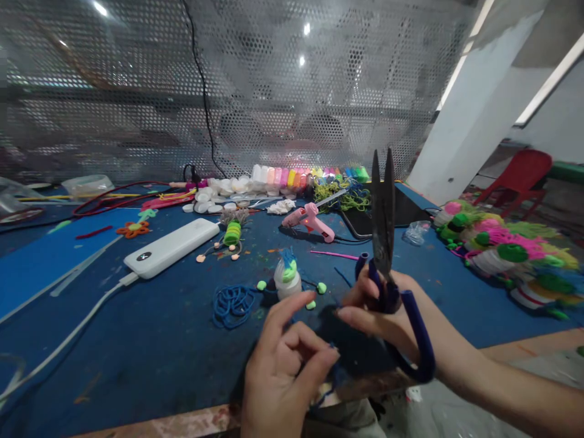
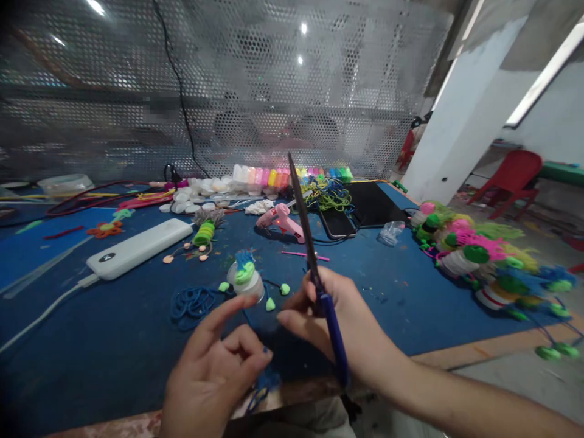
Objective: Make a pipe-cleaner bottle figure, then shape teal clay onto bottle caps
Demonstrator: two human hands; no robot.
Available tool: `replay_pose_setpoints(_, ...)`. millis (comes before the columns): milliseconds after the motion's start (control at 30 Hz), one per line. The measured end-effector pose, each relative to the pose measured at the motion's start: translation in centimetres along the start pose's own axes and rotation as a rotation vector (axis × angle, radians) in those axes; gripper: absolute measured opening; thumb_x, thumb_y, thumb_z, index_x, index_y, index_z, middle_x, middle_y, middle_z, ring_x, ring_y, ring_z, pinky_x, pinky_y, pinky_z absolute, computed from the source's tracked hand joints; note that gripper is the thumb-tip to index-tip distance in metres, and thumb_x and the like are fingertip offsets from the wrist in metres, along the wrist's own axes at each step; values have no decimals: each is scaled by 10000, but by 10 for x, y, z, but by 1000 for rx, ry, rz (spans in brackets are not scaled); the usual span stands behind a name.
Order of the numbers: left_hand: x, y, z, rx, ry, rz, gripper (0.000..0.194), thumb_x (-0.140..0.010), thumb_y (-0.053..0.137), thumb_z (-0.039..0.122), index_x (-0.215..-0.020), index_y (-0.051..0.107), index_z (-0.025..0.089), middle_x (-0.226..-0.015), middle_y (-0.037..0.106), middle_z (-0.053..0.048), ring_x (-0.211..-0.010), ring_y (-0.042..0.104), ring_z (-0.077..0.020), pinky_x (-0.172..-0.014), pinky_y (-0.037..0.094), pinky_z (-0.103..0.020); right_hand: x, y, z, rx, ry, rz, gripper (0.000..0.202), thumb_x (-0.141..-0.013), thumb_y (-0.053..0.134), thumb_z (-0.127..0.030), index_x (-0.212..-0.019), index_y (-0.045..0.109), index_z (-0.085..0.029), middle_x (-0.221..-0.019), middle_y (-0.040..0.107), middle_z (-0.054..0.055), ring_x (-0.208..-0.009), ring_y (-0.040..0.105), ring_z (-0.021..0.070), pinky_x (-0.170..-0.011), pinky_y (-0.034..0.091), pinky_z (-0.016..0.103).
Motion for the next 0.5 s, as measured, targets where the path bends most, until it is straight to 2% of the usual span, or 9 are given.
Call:
replay_pose_setpoints(67, -3, -5, 0, 44, -14, 44, 458, -613, 768, 149, -1037, 632, 261, -949, 642, -32, -485, 480, -30, -394, 346, -130, -10, -26, 11, 113, -27, 81, 351, -714, 665, -341, -651, 345, -211, -621, 516, -41, -557, 453, 95, -515, 360, 213)
replay_pose_setpoints(167, -5, -12, 3, 114, -19, 127, 350, -590, 763, 138, -899, 624, 226, -910, 612, 0, -490, 450, -13, -445, 375, -134, -23, -58, 32, 328, -31, 175, 376, -673, 709, -400, -659, 387, -206, -590, 436, -56, -547, 385, 95, -505, 314, 217)
replay_pose_setpoints(233, -5, -11, 3, 146, -20, 146, 301, -569, 764, 129, -812, 603, 206, -898, 585, 16, -501, 450, -9, -490, 408, -147, -24, -63, 41, 365, -6, 184, 404, -660, 721, -430, -652, 385, -206, -588, 436, -51, -554, 378, 99, -507, 309, 221)
replay_pose_setpoints(300, -6, -10, 3, 161, -19, 154, 286, -562, 763, 117, -758, 569, 193, -884, 562, 24, -509, 452, -10, -501, 414, -150, -17, -50, 41, 225, 18, 121, 437, -673, 712, -449, -649, 344, -214, -618, 494, -33, -578, 423, 107, -524, 343, 222)
replay_pose_setpoints(400, -6, -10, 3, 157, 3, 153, 284, -567, 767, 114, -712, 531, 179, -858, 542, 27, -519, 458, -15, -529, 436, -156, 3, -5, 27, -65, 53, -70, 446, -692, 712, -422, -673, 315, -219, -712, 593, -6, -605, 480, 106, -535, 383, 215)
replay_pose_setpoints(500, -9, -10, 2, 103, 13, 118, 294, -568, 783, 134, -655, 504, 170, -855, 542, 25, -541, 497, -35, -538, 461, -169, 20, 41, 15, -272, 123, -263, 455, -640, 770, -380, -693, 351, -212, -720, 596, -20, -558, 458, 81, -489, 357, 194)
Point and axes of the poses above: each hand's wrist, its own x-axis away from the middle knuckle, its own y-axis out of the palm, z = x × y, the point moved 10 cm from there along -x, towards the middle knuckle
